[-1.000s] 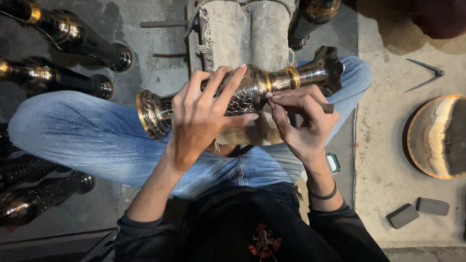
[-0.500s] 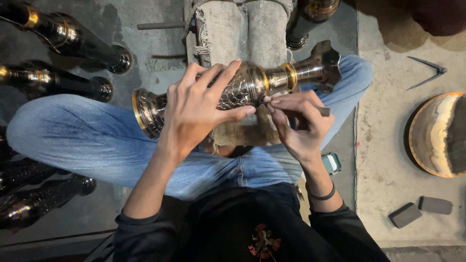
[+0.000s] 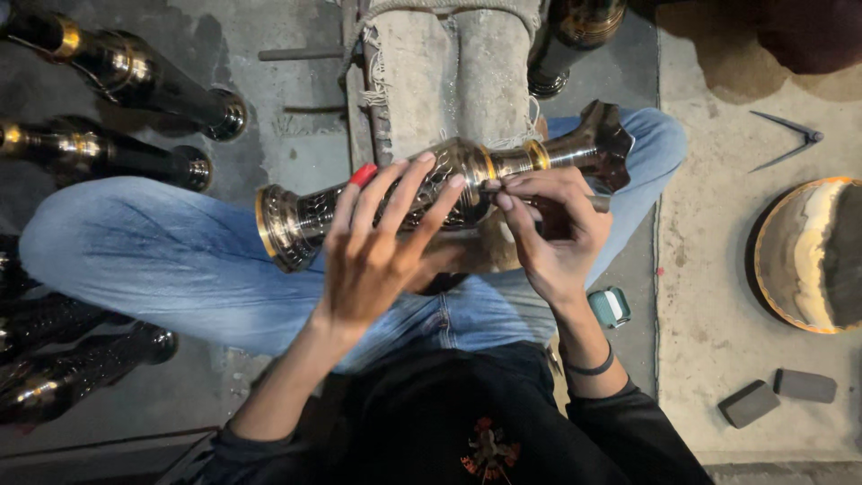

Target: The person sits cross-legged on the floor with a brass vase resting on a padded cloth support and engraves a decorative pattern into its surface using a small handheld engraving tool, rotating the vase with the other hand to reach different sections.

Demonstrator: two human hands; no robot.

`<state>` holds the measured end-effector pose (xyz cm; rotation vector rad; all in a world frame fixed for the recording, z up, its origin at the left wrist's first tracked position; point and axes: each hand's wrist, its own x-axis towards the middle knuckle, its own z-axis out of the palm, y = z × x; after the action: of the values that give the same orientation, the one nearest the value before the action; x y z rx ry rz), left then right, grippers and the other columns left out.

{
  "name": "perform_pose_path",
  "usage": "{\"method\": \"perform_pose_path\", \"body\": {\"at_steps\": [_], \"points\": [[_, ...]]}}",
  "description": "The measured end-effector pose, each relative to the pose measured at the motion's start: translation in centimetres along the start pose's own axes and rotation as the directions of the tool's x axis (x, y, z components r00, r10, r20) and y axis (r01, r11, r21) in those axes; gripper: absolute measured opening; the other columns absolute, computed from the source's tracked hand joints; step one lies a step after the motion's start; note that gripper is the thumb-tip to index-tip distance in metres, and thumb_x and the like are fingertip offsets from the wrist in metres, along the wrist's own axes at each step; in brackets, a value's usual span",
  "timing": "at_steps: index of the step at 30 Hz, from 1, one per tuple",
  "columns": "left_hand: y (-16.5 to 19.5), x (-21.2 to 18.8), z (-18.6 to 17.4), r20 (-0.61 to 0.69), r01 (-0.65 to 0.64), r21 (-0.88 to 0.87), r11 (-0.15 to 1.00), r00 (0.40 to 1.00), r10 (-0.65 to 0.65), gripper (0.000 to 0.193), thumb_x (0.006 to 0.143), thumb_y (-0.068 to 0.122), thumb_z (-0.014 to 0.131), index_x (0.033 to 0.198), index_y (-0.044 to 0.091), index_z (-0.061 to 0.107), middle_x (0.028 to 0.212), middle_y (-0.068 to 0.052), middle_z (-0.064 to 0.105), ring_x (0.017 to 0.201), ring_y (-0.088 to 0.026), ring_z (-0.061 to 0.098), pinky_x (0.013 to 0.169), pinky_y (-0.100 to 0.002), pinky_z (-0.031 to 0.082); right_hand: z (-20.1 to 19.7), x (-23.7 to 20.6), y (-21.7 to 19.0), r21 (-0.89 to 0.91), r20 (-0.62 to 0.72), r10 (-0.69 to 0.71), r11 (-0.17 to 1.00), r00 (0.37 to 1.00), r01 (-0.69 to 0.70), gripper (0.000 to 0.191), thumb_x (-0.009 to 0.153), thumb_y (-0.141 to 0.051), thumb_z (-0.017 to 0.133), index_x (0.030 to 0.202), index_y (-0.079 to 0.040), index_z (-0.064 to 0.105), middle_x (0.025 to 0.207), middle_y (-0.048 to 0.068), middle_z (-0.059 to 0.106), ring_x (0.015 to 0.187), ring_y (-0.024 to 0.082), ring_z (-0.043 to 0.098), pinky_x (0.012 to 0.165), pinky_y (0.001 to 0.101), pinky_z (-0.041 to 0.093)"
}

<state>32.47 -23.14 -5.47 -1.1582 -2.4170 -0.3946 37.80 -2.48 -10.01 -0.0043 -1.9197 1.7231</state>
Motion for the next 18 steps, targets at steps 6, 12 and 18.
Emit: {"method": "perform_pose_path", "body": {"at_steps": [6, 12, 18], "points": [[-1.3, 0.7, 0.5, -0.014, -0.008, 0.024, 1.0, 1.0, 0.009, 0.059, 0.099, 0.048, 0.073, 0.149, 0.019, 0.06, 0.144, -0.008, 0.061, 0.123, -0.026, 0.061, 0.099, -0.042, 0.055, 0.0, 0.5, 0.1, -0.162, 0.014, -0.189, 0.969, 0.982, 0.189, 0.02, 0.091, 0.014, 0.078, 0.102, 0.002, 0.067, 0.105, 0.012, 0.071, 0.097, 0.017, 0.068, 0.087, 0.0252, 0.057], [-1.9, 1.4, 0.5, -0.02, 0.0, -0.026, 1.0, 1.0, -0.001, 0.061, 0.098, 0.054, 0.07, 0.147, 0.017, 0.062, 0.14, -0.007, 0.063, 0.115, -0.025, 0.062, 0.096, -0.04, 0.058, -0.3, 1.8, -0.4, -0.196, 0.058, -0.161, 0.966, 0.985, 0.17, 0.02, 0.093, 0.011, 0.082, 0.106, 0.002, 0.069, 0.105, 0.01, 0.072, 0.095, 0.014, 0.07, 0.078, 0.0222, 0.059], [-2.3, 2.0, 0.5, -0.021, -0.009, -0.015, 1.0, 1.0, 0.008, 0.07, 0.095, 0.061, 0.069, 0.148, 0.016, 0.062, 0.135, -0.007, 0.065, 0.111, -0.024, 0.062, 0.093, -0.039, 0.059, -0.1, 3.2, -1.2, -0.252, 0.081, -0.122, 0.958, 0.989, 0.139, 0.017, 0.09, 0.012, 0.083, 0.102, 0.003, 0.074, 0.1, 0.009, 0.074, 0.083, 0.01, 0.065, 0.06, 0.0184, 0.046]]}}
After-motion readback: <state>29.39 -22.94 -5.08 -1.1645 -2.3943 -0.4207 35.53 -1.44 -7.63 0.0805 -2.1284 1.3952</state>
